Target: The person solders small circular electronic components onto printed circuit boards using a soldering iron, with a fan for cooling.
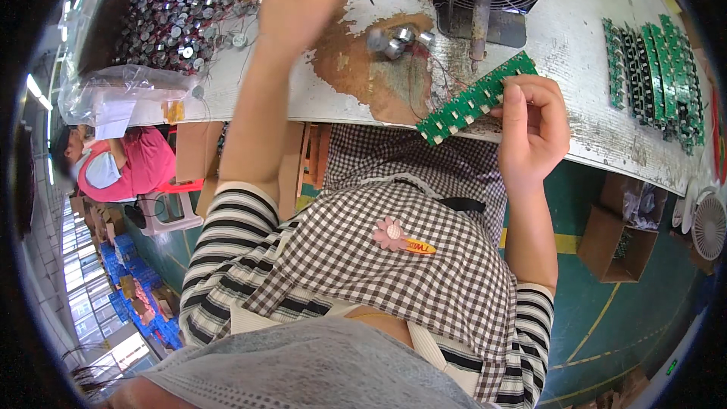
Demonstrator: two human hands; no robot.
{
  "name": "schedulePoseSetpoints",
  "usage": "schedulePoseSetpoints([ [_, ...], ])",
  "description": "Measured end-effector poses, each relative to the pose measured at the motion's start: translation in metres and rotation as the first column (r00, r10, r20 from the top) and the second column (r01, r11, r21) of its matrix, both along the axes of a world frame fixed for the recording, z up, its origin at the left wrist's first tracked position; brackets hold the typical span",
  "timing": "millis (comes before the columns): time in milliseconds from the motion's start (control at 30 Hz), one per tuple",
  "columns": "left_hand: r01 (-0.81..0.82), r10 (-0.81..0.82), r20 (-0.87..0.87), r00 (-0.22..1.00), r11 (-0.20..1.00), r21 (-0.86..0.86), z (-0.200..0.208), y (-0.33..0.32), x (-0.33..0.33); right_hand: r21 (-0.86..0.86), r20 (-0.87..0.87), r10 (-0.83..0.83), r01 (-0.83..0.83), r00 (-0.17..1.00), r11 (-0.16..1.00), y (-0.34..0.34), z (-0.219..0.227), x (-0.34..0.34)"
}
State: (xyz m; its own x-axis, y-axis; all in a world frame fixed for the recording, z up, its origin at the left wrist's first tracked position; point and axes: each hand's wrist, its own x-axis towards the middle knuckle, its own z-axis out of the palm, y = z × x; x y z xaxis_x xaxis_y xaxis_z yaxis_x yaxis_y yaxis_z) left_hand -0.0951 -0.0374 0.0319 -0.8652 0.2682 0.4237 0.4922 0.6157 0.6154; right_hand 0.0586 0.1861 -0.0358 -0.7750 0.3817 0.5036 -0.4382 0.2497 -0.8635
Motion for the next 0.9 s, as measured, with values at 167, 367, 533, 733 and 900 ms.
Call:
schedulePoseSetpoints([
  [167,-0.268,0.346,0.063,0.936,0.817,-0.511,0.008,-0.03,-0.074,-0.016,0.013,0.065,-0.065,0.998,0.998,-0.004,0.001,-0.002],
  [367,-0.189,0.214,0.413,0.885,0.977,-0.101,-0.046,-0.044,-0.113,0.015,0.002,0.054,-0.054,0.999,0.998,-0.003,-0.004,-0.005],
  [533,-0.19,0.104,0.402,0.91,0.965,0.18,0.004,-0.034,-0.03,-0.006,-0.03,0.14,-0.14,0.99,0.99,-0.002,0.001,-0.002],
  [733,0.073,-0.519,0.53,0.671,0.757,0.649,-0.017,-0.002,0.052,0.017,-0.002,0.18,-0.18,0.984,0.983,0.001,-0.002,-0.002],
  [900,0.004,-0.573,0.608,0.55,0.729,0.684,-0.025,0.026,0.09,0.25,-0.039,0.138,-0.124,0.99,0.96,-0.007,0.008,-0.004],
])
